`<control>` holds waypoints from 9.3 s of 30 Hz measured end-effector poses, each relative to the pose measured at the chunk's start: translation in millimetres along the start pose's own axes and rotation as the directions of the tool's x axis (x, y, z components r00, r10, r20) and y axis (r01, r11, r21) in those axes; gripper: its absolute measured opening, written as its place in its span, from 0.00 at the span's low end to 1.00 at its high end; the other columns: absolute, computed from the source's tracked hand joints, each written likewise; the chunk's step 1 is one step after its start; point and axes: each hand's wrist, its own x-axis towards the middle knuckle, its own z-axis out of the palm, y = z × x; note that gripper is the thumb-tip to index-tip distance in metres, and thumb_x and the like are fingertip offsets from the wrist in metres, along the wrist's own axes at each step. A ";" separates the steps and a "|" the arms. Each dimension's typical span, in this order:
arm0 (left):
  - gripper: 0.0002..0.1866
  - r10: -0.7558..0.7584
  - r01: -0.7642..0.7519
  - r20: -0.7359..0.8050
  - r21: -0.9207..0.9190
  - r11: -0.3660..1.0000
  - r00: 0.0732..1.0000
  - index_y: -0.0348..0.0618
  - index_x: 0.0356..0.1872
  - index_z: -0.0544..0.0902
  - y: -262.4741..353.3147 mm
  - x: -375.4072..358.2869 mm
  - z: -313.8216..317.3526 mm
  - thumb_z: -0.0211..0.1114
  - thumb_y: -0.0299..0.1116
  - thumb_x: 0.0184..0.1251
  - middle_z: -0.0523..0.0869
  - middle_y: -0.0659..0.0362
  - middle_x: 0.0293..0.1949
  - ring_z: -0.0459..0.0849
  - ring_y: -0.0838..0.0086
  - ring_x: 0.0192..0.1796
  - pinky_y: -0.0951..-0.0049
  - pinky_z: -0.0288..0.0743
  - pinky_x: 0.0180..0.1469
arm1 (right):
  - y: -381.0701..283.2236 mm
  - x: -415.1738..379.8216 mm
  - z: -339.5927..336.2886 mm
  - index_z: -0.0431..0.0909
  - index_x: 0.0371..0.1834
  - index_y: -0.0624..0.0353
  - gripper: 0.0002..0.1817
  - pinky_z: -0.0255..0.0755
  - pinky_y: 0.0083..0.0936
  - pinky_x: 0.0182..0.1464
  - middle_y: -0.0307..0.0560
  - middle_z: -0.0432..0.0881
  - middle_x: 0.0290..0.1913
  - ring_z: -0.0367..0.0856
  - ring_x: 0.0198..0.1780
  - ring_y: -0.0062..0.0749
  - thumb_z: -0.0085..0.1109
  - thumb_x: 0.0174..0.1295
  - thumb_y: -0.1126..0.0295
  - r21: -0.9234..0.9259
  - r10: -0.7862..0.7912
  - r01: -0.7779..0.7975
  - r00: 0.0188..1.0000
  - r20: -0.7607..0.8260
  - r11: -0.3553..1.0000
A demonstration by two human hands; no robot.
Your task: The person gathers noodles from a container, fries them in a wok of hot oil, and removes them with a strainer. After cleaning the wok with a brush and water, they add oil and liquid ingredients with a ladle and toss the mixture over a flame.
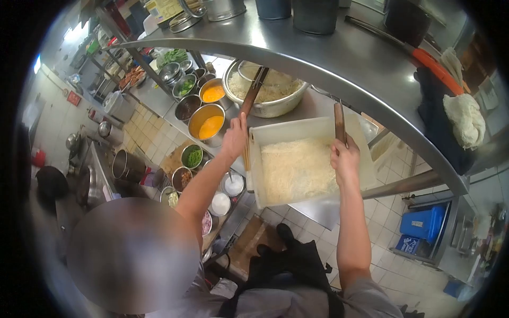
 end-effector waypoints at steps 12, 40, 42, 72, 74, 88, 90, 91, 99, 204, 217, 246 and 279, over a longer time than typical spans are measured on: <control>0.42 -0.077 0.047 -0.053 -0.422 0.905 0.996 0.27 0.79 0.56 -39.8 -13.4 -141.1 0.62 0.17 0.62 0.73 0.33 0.62 0.86 0.34 0.51 0.44 0.83 0.52 | 1.9 -47.3 -29.8 0.65 0.79 0.63 0.26 0.48 0.13 0.18 0.34 0.73 0.33 0.58 0.20 0.09 0.52 0.79 0.73 -0.042 0.019 -0.018 1.000 0.007 0.999; 0.22 -0.260 0.147 -0.038 -0.744 0.652 0.965 0.24 0.60 0.80 -56.5 26.8 -209.2 0.59 0.25 0.67 0.87 0.29 0.55 0.85 0.38 0.63 0.54 0.77 0.66 | -24.7 114.8 68.3 0.78 0.75 0.53 0.32 0.77 0.46 0.65 0.68 0.86 0.58 0.85 0.61 0.61 0.54 0.63 0.68 -0.783 -0.458 0.501 0.831 0.316 0.370; 0.21 -0.314 0.170 -0.069 -0.722 0.671 0.947 0.25 0.59 0.81 -59.1 26.6 -204.3 0.59 0.26 0.68 0.87 0.29 0.54 0.86 0.38 0.61 0.54 0.77 0.64 | -2.6 121.7 60.4 0.77 0.74 0.51 0.28 0.78 0.52 0.62 0.65 0.88 0.54 0.86 0.57 0.64 0.53 0.68 0.69 -0.764 -0.607 0.536 0.756 0.245 0.359; 0.30 -0.316 -0.137 0.480 -0.370 -0.919 0.818 0.33 0.73 0.67 10.0 -447.2 -167.7 0.61 0.20 0.69 0.80 0.52 0.52 0.68 0.86 0.27 0.85 0.61 0.20 | 140.9 -116.3 12.8 0.59 0.78 0.54 0.27 0.56 0.14 0.12 0.40 0.68 0.31 0.61 0.17 0.15 0.54 0.79 0.71 0.065 0.374 -0.773 0.377 0.847 0.631; 0.32 -0.407 -0.250 0.423 -0.379 -0.891 0.809 0.33 0.74 0.66 42.5 -533.2 -190.5 0.63 0.20 0.69 0.79 0.52 0.51 0.70 0.85 0.27 0.85 0.61 0.20 | 171.8 -134.8 21.5 0.58 0.80 0.53 0.33 0.55 0.16 0.12 0.43 0.69 0.32 0.61 0.16 0.15 0.61 0.76 0.69 -0.177 0.413 -0.791 0.104 0.905 0.586; 0.32 -0.775 -0.537 0.397 -0.839 -0.089 -0.492 0.40 0.79 0.65 295.0 -864.2 -343.9 0.60 0.21 0.75 0.80 0.54 0.49 0.69 0.83 0.28 0.83 0.63 0.24 | 229.0 -426.2 219.6 0.57 0.84 0.61 0.40 0.51 0.11 0.16 0.46 0.71 0.34 0.60 0.19 0.14 0.64 0.72 0.70 -0.828 0.491 -0.238 -0.710 0.505 0.507; 0.31 -0.690 -0.393 0.358 -0.912 -0.115 -0.629 0.41 0.78 0.66 287.8 -899.6 -357.6 0.61 0.21 0.76 0.81 0.57 0.45 0.69 0.84 0.28 0.82 0.63 0.24 | 236.3 -467.3 224.8 0.56 0.85 0.60 0.39 0.50 0.10 0.17 0.45 0.71 0.35 0.59 0.20 0.13 0.62 0.73 0.71 -0.834 0.508 -0.209 -0.709 0.489 0.510; 0.30 -0.684 -0.286 0.311 -0.946 -0.155 -0.660 0.40 0.78 0.67 280.0 -915.2 -367.7 0.60 0.21 0.77 0.80 0.62 0.40 0.69 0.84 0.27 0.81 0.63 0.24 | 241.2 -483.3 225.8 0.55 0.86 0.57 0.38 0.49 0.10 0.18 0.45 0.71 0.36 0.60 0.20 0.13 0.59 0.74 0.71 -0.847 0.518 -0.202 -0.714 0.470 0.491; 0.35 -0.616 0.461 -0.029 -0.690 -0.558 -0.788 0.35 0.79 0.68 167.2 -1054.0 -404.6 0.58 0.20 0.68 0.81 0.59 0.42 0.78 0.76 0.35 0.73 0.75 0.38 | 272.0 -559.9 251.1 0.56 0.87 0.53 0.38 0.52 0.10 0.19 0.43 0.72 0.36 0.60 0.21 0.13 0.56 0.75 0.73 -0.895 0.593 -0.159 -0.699 0.399 0.416; 0.25 -0.017 -0.283 0.288 -0.949 -0.139 -0.957 0.42 0.74 0.65 364.6 -869.3 -231.7 0.53 0.21 0.77 0.76 0.61 0.35 0.72 0.80 0.27 0.77 0.67 0.24 | 345.9 -746.7 229.8 0.73 0.75 0.61 0.27 0.80 0.50 0.55 0.78 0.86 0.45 0.88 0.51 0.65 0.51 0.72 0.75 0.464 0.068 0.328 -0.868 0.493 0.823; 0.13 -0.332 -0.459 0.346 -0.805 0.376 -0.878 0.36 0.62 0.72 384.0 -851.6 -158.2 0.54 0.23 0.82 0.82 0.53 0.42 0.72 0.77 0.30 0.75 0.68 0.27 | 406.5 -784.6 445.9 0.68 0.77 0.57 0.27 0.55 0.19 0.16 0.37 0.76 0.30 0.65 0.19 0.16 0.54 0.74 0.72 -0.185 0.805 0.783 -0.582 0.117 0.593; 0.11 -0.059 -0.467 0.464 -0.880 0.089 -0.884 0.42 0.52 0.75 340.6 -836.1 -162.3 0.67 0.33 0.81 0.79 0.61 0.31 0.73 0.80 0.22 0.75 0.68 0.22 | 337.6 -778.9 290.8 0.72 0.65 0.54 0.15 0.47 0.14 0.14 0.33 0.71 0.28 0.58 0.17 0.10 0.53 0.79 0.70 -0.713 0.769 0.600 -0.625 -0.135 0.363; 0.16 0.013 -0.611 0.611 -0.792 0.023 -0.791 0.41 0.55 0.77 318.0 -840.9 -136.7 0.61 0.45 0.85 0.87 0.56 0.33 0.82 0.73 0.26 0.73 0.77 0.26 | 401.6 -951.7 509.3 0.74 0.71 0.67 0.24 0.80 0.53 0.59 0.77 0.85 0.56 0.87 0.58 0.66 0.51 0.72 0.75 0.712 -0.018 0.303 -0.914 0.405 0.634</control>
